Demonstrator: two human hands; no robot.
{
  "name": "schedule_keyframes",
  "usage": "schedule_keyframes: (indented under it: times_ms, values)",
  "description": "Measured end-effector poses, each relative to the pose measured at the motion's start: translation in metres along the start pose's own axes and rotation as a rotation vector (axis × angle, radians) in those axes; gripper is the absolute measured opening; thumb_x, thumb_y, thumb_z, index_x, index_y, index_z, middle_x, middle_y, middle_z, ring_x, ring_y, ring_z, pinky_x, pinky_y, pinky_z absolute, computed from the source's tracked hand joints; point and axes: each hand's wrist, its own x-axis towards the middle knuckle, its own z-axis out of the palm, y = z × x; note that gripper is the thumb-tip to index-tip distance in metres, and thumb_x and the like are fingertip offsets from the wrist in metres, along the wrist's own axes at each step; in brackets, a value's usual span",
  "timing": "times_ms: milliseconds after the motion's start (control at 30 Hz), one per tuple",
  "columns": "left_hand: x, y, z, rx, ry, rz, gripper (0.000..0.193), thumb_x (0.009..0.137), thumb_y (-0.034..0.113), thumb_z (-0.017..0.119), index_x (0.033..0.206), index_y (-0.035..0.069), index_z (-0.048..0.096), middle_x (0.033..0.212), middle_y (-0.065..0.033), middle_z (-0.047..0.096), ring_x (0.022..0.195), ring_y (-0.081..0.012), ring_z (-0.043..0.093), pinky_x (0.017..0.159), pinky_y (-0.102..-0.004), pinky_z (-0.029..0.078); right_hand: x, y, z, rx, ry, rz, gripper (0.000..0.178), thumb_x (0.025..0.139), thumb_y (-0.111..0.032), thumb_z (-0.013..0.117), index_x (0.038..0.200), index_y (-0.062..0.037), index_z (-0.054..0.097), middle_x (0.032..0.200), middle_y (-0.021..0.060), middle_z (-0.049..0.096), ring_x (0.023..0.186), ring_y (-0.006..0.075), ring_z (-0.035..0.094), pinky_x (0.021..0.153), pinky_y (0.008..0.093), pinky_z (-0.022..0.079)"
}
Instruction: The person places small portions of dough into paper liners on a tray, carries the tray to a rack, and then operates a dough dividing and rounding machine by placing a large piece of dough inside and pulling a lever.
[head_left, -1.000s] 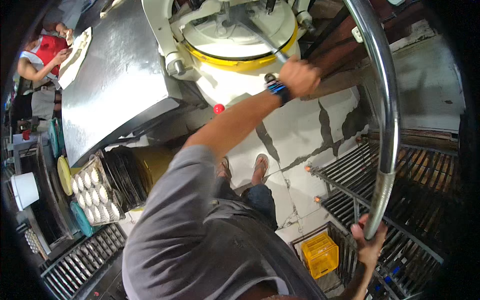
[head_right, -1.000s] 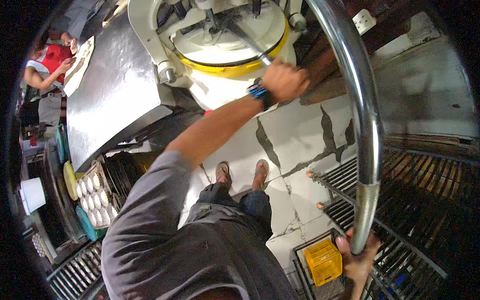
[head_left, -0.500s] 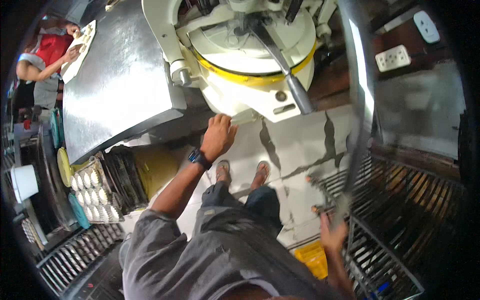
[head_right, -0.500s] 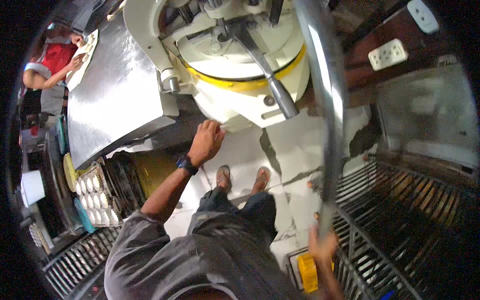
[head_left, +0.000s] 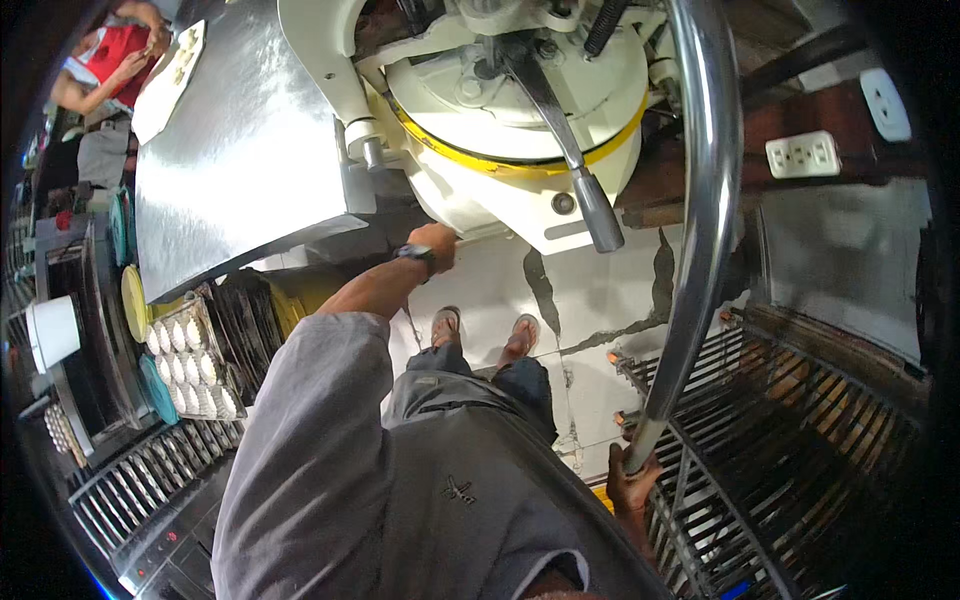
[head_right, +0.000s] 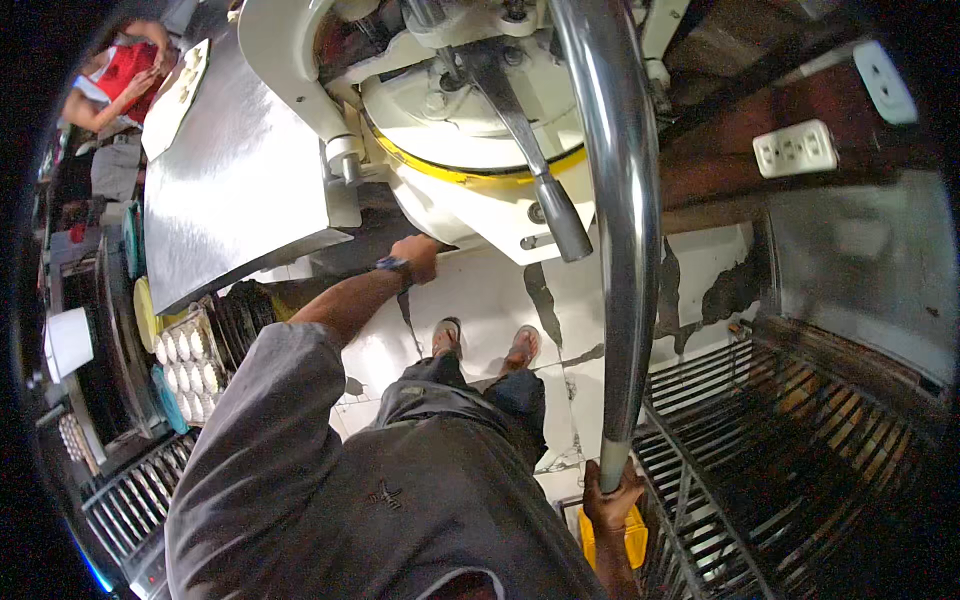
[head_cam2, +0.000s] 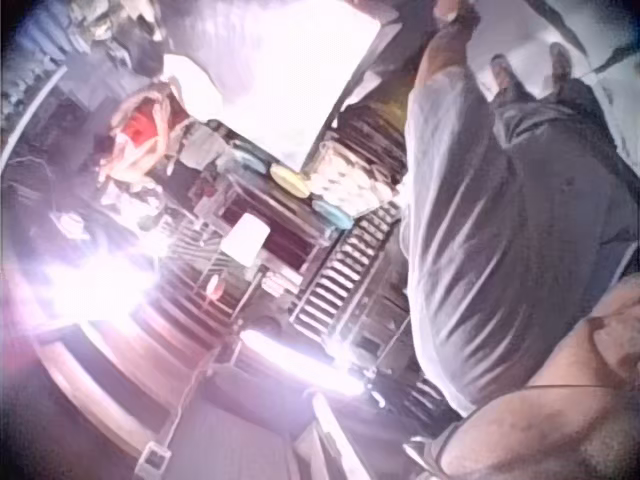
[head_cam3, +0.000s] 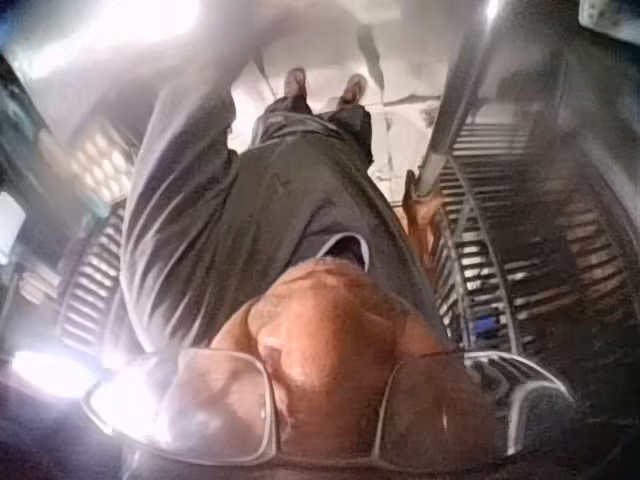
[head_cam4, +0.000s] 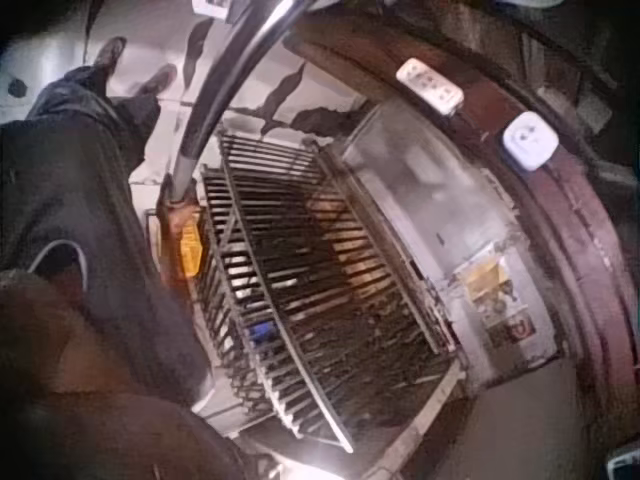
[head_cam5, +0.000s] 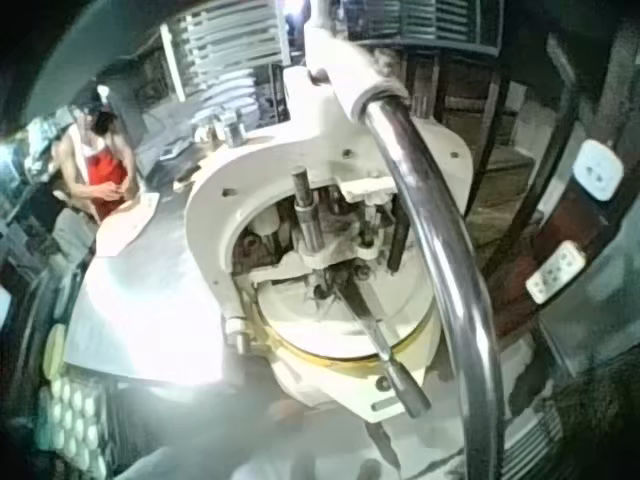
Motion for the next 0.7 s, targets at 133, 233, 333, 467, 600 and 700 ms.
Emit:
schedule_keyframes:
  times_ms: [133,233,333,467,600,700]
  values:
    - [-0.007,-0.016,0.001,-0.033,0.012,0.004,0.020,0.081,0.005,0.062,0.095,0.004,0.077,0.099,-0.0190,0.075,0.096,-0.0360,0.074,0.081,-0.0461,0.060,0.003,0.020,0.012,-0.182,0.060,-0.187,0.031,0.081,-0.019,0.079,0.098,0.0014,0.063,0.073,0.0154,0.064,0.059,0.0308,0.062,0.055,0.0379,0.048]
    - [-0.011,-0.029,0.002,-0.084,-0.043,-0.014,0.021,0.080,0.007,0.061,0.095,0.004,0.075,0.104,-0.0222,0.073,0.101,-0.0379,0.071,0.087,-0.0459,0.058,-0.001,0.039,0.012,0.045,0.103,-0.083,0.028,0.080,-0.015,0.078,0.099,0.0016,0.065,0.074,0.0089,0.061,0.061,0.0227,0.058,0.057,0.0388,0.047]
    - [0.009,-0.090,0.087,-0.110,0.102,0.032,0.028,0.079,0.018,0.063,0.101,0.002,0.072,0.101,-0.0234,0.072,0.099,-0.0407,0.070,0.084,-0.0506,0.057,0.001,0.061,0.007,-0.091,0.095,-0.257,0.030,0.079,-0.015,0.079,0.101,0.0005,0.065,0.079,0.0074,0.062,0.065,0.0229,0.059,0.061,0.0382,0.047]
    - [0.015,-0.114,0.098,-0.167,0.000,0.026,0.027,0.082,0.019,0.063,0.104,0.006,0.070,0.110,-0.0234,0.070,0.109,-0.0389,0.067,0.095,-0.0478,0.054,-0.006,0.036,0.014,0.240,0.090,0.073,0.032,0.082,-0.016,0.079,0.104,0.0004,0.063,0.081,0.0040,0.058,0.069,0.0186,0.054,0.065,0.0328,0.043]
    - [0.024,-0.130,0.130,-0.192,0.127,0.068,0.030,0.086,0.024,0.060,0.110,0.007,0.065,0.107,-0.0214,0.071,0.104,-0.0398,0.068,0.092,-0.0511,0.054,-0.017,0.059,0.013,0.433,0.054,-0.021,0.027,0.089,-0.014,0.073,0.107,0.0005,0.060,0.084,0.0015,0.051,0.073,0.0113,0.047,0.065,0.0286,0.037]
    - [0.020,-0.124,0.115,-0.178,0.125,0.058,0.028,0.086,0.023,0.059,0.109,0.006,0.065,0.106,-0.0214,0.070,0.103,-0.0400,0.068,0.092,-0.0518,0.053,-0.007,0.037,0.008,0.279,-0.018,0.010,0.025,0.091,-0.012,0.069,0.111,0.0008,0.059,0.089,0.0035,0.055,0.074,0.0121,0.048,0.067,0.0273,0.038]
